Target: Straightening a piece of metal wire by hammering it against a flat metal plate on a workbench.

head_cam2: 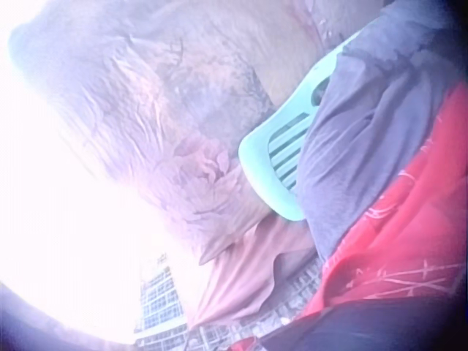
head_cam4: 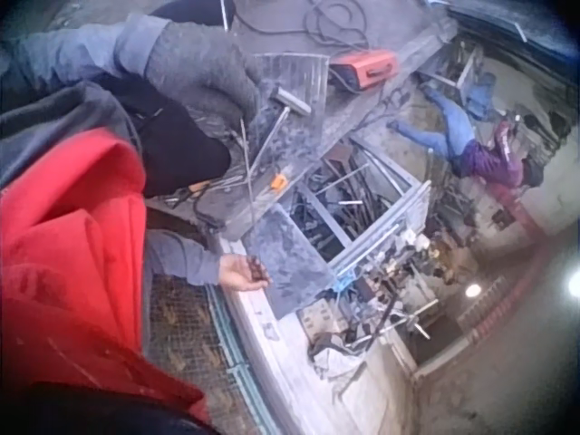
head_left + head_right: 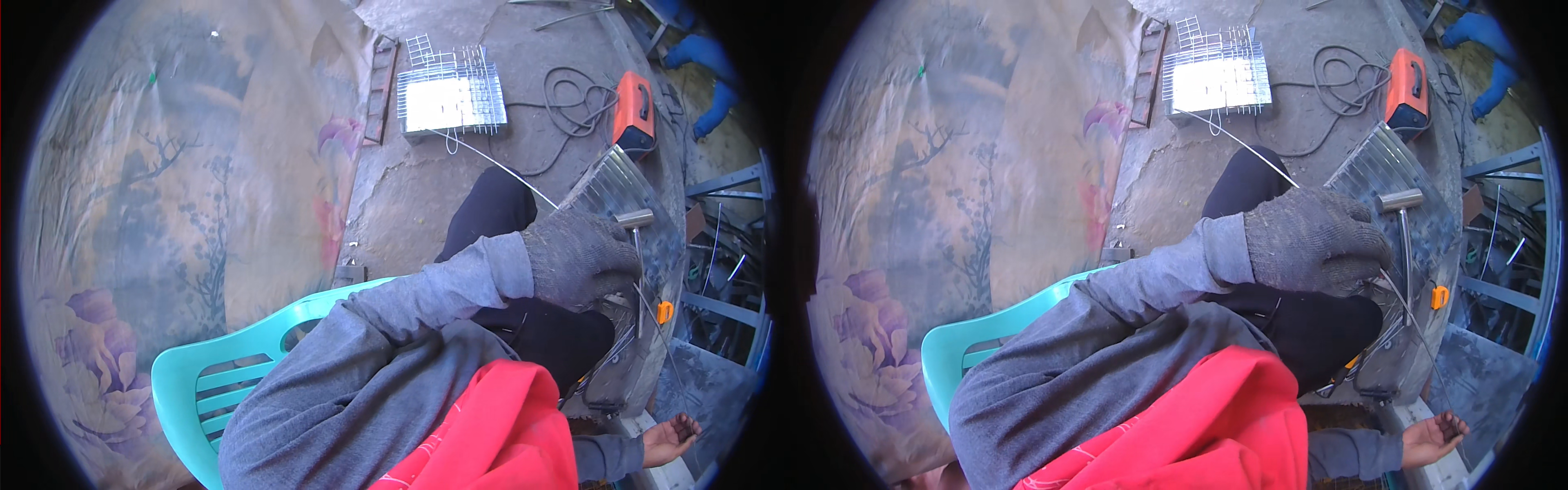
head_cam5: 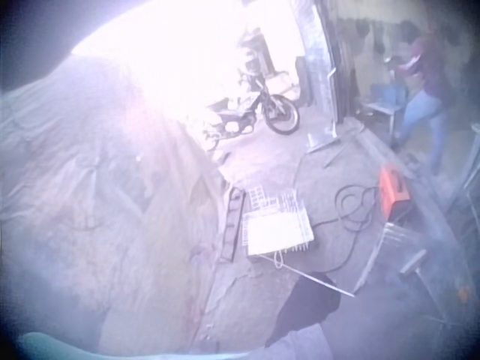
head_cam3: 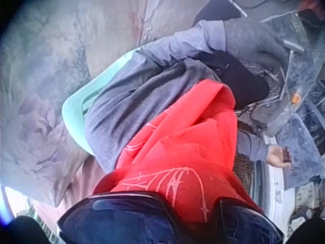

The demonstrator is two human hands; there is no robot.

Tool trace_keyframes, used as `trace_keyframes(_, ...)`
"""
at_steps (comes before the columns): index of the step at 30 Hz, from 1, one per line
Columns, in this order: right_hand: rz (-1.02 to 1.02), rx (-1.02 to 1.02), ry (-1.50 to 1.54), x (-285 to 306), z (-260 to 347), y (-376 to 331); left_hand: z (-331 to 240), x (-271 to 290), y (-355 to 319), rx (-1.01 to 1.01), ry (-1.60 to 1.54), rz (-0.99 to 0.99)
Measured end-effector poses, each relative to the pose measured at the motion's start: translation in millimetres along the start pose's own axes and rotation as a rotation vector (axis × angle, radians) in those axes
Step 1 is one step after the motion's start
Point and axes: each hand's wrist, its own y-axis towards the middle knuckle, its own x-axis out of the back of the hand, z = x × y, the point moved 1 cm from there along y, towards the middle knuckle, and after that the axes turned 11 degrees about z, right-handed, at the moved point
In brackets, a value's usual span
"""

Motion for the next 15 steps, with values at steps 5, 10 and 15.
trace_keyframes(5,0.023,-0.135,0.062,5.9,-11.1,-6.8,1.0,15.8,1.0,0.060,-0.039,0.017)
trace_keyframes(10,-0.007,-0.376,0.096,-77.1,-69.7,-45.2,13.6,46.4,-11.5,0.413,0.008,0.224)
trace_keyframes(15,0.086,-0.733,0.238,-131.6,-158.5,-94.4,83.0,61.1,-66.1,0.694,0.107,0.381)
